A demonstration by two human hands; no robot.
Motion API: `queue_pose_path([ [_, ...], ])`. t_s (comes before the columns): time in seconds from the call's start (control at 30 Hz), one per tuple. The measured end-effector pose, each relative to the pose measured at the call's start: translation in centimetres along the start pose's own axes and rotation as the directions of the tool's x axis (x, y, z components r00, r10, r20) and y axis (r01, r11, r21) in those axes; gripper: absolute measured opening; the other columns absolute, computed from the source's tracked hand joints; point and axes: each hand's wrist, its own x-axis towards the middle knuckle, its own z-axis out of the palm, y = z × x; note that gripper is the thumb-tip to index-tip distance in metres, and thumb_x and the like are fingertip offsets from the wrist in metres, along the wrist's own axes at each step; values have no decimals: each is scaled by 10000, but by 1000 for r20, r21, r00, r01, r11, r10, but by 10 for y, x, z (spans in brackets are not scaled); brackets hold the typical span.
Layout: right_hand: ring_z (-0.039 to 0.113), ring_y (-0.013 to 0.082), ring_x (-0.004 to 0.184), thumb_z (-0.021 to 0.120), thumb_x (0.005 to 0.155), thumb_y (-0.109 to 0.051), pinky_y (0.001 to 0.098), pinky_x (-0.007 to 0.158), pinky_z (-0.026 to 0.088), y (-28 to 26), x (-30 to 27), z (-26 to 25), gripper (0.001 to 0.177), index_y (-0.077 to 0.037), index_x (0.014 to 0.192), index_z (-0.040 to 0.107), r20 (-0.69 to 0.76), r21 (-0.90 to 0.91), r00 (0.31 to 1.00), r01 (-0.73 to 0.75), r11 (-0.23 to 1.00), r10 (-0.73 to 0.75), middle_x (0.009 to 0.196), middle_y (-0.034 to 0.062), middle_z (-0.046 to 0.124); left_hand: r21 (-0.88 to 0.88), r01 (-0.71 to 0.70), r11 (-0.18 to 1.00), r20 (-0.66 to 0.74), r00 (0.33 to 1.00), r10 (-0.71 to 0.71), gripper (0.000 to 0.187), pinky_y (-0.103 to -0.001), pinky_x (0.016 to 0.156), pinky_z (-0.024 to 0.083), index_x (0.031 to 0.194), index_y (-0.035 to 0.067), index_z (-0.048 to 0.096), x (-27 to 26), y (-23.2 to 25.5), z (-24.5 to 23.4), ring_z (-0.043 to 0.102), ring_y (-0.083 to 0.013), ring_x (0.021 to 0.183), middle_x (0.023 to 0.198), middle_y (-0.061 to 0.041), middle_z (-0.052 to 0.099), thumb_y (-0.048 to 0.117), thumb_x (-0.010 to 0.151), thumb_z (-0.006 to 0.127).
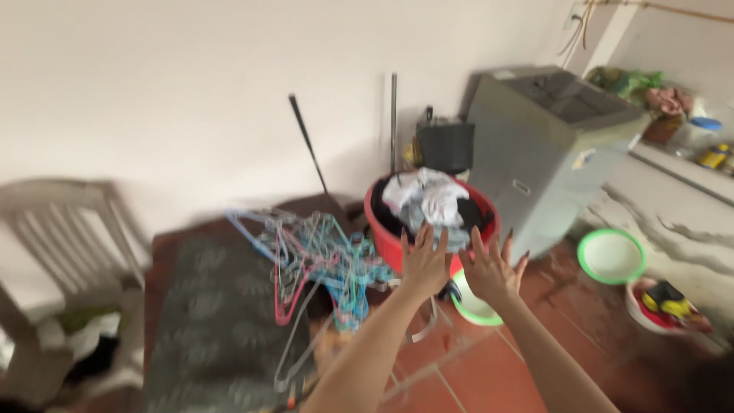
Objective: Hanging clothes on a drying rack using hangers.
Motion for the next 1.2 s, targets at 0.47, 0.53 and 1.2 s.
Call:
queue_pose_path([
  [0.47, 87, 340, 1591, 123, 1019, -740, 676, 1183, 171, 3, 175, 50, 724, -381, 1647, 144, 96, 68, 990, 98, 993, -105, 1683, 110, 248, 44, 90, 995, 92, 991, -94, 567, -705, 1159, 131, 1540, 139, 433, 125, -61, 84, 335, -389, 1508, 1524, -273, 461, 408, 1044, 383],
  [0.53, 82, 337, 1590, 157, 1019, -728, 677, 1188, 159, 12, 202, 55, 714, -385, 1645, 146, 101, 69, 987, 120, 990, -126, 1689, 104, 234, 53, 109, 993, 114, 987, -114, 571, -707, 1160, 140, 1547, 152, 427, 148, -64, 100, 331, -387, 1511, 1537, -265, 451, 420, 1044, 385],
  [1.2, 296, 404, 1516, 447, 1002, -567, 548, 1057, 475, 39, 389, 144, 757, -345, 1660, 144, 71, 50, 813, 576, 816, -578, 1615, 149, 364, 57, 269, 961, 493, 830, -262, 628, -612, 1126, 391, 1614, 358, 251, 248, -124, 204, 317, -400, 1521, 1630, -176, 346, 247, 1032, 459],
])
